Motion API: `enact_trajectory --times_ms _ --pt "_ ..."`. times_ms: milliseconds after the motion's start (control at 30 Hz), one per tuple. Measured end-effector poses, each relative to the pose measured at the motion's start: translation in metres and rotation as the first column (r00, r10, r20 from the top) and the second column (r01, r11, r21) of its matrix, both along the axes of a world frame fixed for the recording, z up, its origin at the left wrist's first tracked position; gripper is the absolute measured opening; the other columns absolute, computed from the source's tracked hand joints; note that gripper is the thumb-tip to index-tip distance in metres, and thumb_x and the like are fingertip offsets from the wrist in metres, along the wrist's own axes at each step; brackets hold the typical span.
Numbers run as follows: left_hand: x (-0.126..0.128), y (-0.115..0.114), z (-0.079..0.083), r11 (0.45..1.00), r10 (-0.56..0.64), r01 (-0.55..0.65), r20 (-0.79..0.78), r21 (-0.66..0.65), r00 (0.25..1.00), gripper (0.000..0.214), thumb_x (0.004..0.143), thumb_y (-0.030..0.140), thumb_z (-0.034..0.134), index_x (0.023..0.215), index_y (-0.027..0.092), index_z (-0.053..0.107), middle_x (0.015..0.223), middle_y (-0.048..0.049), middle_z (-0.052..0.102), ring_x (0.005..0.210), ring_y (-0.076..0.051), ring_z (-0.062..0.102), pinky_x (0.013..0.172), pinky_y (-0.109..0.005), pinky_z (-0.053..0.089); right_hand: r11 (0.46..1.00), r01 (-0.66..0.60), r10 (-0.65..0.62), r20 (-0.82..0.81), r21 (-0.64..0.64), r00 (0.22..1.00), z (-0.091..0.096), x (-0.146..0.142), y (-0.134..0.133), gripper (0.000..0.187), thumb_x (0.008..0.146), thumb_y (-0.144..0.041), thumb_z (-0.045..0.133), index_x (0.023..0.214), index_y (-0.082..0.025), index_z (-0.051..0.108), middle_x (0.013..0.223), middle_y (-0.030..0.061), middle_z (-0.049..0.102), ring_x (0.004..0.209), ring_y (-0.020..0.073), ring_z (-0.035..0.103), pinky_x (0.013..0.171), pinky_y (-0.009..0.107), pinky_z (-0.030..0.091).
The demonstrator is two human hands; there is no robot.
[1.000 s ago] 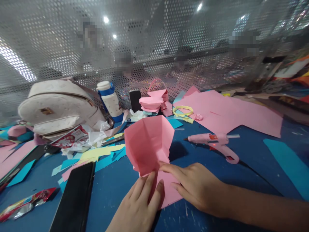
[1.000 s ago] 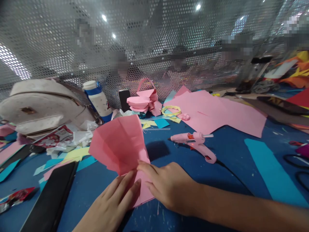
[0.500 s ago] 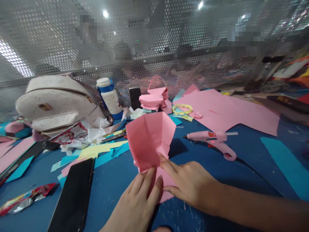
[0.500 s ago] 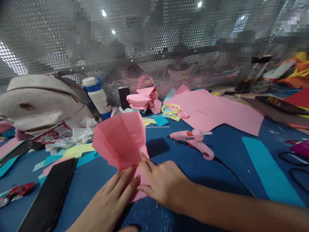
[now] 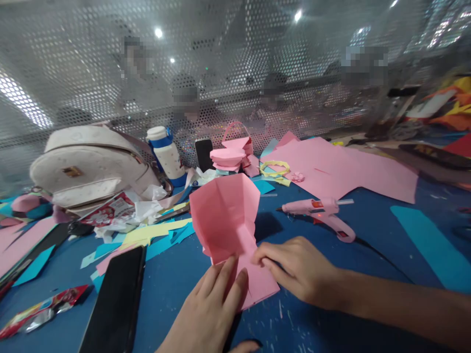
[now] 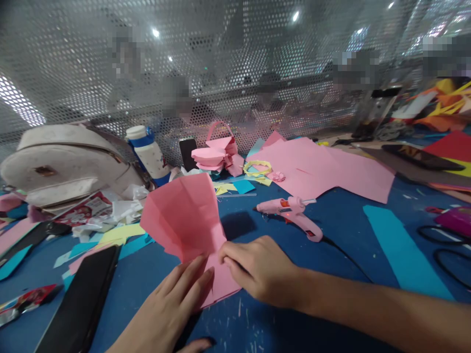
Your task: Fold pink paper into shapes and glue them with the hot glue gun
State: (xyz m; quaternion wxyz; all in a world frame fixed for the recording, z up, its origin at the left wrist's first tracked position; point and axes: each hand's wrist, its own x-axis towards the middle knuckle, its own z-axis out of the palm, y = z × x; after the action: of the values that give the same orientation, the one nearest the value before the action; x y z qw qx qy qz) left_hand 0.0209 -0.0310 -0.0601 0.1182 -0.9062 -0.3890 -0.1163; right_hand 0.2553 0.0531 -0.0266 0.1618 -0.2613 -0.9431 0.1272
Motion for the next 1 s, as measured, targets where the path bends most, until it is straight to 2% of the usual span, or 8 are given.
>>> enact_trajectory --times_ms 67,133,267,333,533,700,867,1000 --pt "-0.001 0.000 -0.002 1.000 0.007 -0.006 0.023 -0.019 1.000 0.081 0.088 0.069 0.038 0.145 0.011 0.034 0.139 -0.0197 0.052 0.125 -0.033 0.049 0.093 -0.043 0.050 0.995 0.050 -0.047 -0.033 0.091 0.998 -0.002 0.004 0.005 0.030 0.096 -0.023 0.034 0.075 -0.019 0.055 0.066 0.0001 0.064 0.055 0.0121 0.056 0.053 0.030 0.025" --pt "-0.002 0.000 -0.002 0.999 0.015 -0.014 0.032 -0.042 0.999 0.084 0.089 0.068 0.037 0.150 0.011 0.025 0.142 -0.0184 0.050 0.127 -0.032 0.048 0.095 -0.043 0.049 0.976 0.123 -0.124 -0.008 0.180 0.992 -0.005 0.006 0.008 0.033 0.096 -0.026 0.037 0.072 -0.018 0.057 0.061 0.0009 0.064 0.052 0.0127 0.056 0.052 0.031 0.023" --pt "-0.001 0.000 -0.001 0.998 0.027 -0.025 0.021 -0.057 0.999 0.087 0.090 0.067 0.038 0.153 0.012 0.017 0.143 -0.0163 0.050 0.127 -0.031 0.048 0.096 -0.041 0.048 0.898 0.234 -0.293 0.109 0.373 0.950 -0.011 0.004 0.009 0.032 0.094 -0.033 0.046 0.115 -0.015 0.063 0.066 0.0040 0.071 0.050 0.0167 0.061 0.048 0.031 0.021" --pt "-0.001 0.000 0.000 0.999 0.030 -0.029 0.010 -0.040 0.999 0.084 0.090 0.066 0.040 0.152 0.012 0.022 0.143 -0.0154 0.051 0.125 -0.030 0.049 0.095 -0.041 0.048 0.894 0.198 -0.283 0.165 0.402 0.945 -0.013 0.003 0.006 0.036 0.093 -0.033 0.049 0.121 -0.015 0.062 0.067 0.0042 0.072 0.050 0.0170 0.062 0.047 0.031 0.021" --pt "-0.002 0.001 0.005 0.997 0.055 -0.054 -0.008 0.051 0.998 0.059 0.093 0.039 0.047 0.144 0.011 0.039 0.139 -0.0102 0.056 0.121 -0.026 0.052 0.098 -0.040 0.045 0.941 0.082 -0.169 0.243 0.329 0.955 -0.013 0.001 -0.003 0.043 0.095 -0.032 0.048 0.132 -0.011 0.055 0.072 0.0059 0.073 0.057 0.0182 0.066 0.049 0.031 0.029" --pt "-0.014 0.009 0.014 0.989 -0.010 0.020 -0.072 0.143 0.997 0.051 0.084 0.018 0.044 0.134 0.011 0.052 0.131 -0.0072 0.063 0.113 -0.023 0.058 0.096 -0.040 0.042 0.970 0.016 -0.087 0.284 0.244 0.955 -0.012 0.000 -0.009 0.050 0.097 -0.035 0.043 0.140 -0.010 0.047 0.074 0.0073 0.074 0.059 0.0194 0.067 0.050 0.031 0.031" --pt "-0.038 0.021 0.016 0.979 -0.109 0.134 -0.163 0.151 0.981 0.051 0.081 0.014 0.045 0.131 0.013 0.055 0.135 -0.0034 0.060 0.117 -0.022 0.057 0.097 -0.039 0.042 0.985 0.013 -0.053 0.237 0.170 0.970 -0.013 -0.001 -0.011 0.052 0.096 -0.037 0.044 0.142 -0.013 0.043 0.078 0.0039 0.074 0.062 0.0199 0.068 0.052 0.032 0.032" --pt "-0.050 0.025 0.010 0.970 -0.142 0.177 -0.207 0.166 0.968 0.052 0.083 0.016 0.047 0.134 0.012 0.054 0.138 -0.0046 0.058 0.122 -0.022 0.054 0.096 -0.037 0.044 0.990 0.069 -0.094 0.209 0.126 0.973 -0.013 -0.001 -0.006 0.044 0.096 -0.036 0.043 0.133 -0.015 0.051 0.083 0.0050 0.074 0.069 0.0206 0.069 0.055 0.032 0.034"
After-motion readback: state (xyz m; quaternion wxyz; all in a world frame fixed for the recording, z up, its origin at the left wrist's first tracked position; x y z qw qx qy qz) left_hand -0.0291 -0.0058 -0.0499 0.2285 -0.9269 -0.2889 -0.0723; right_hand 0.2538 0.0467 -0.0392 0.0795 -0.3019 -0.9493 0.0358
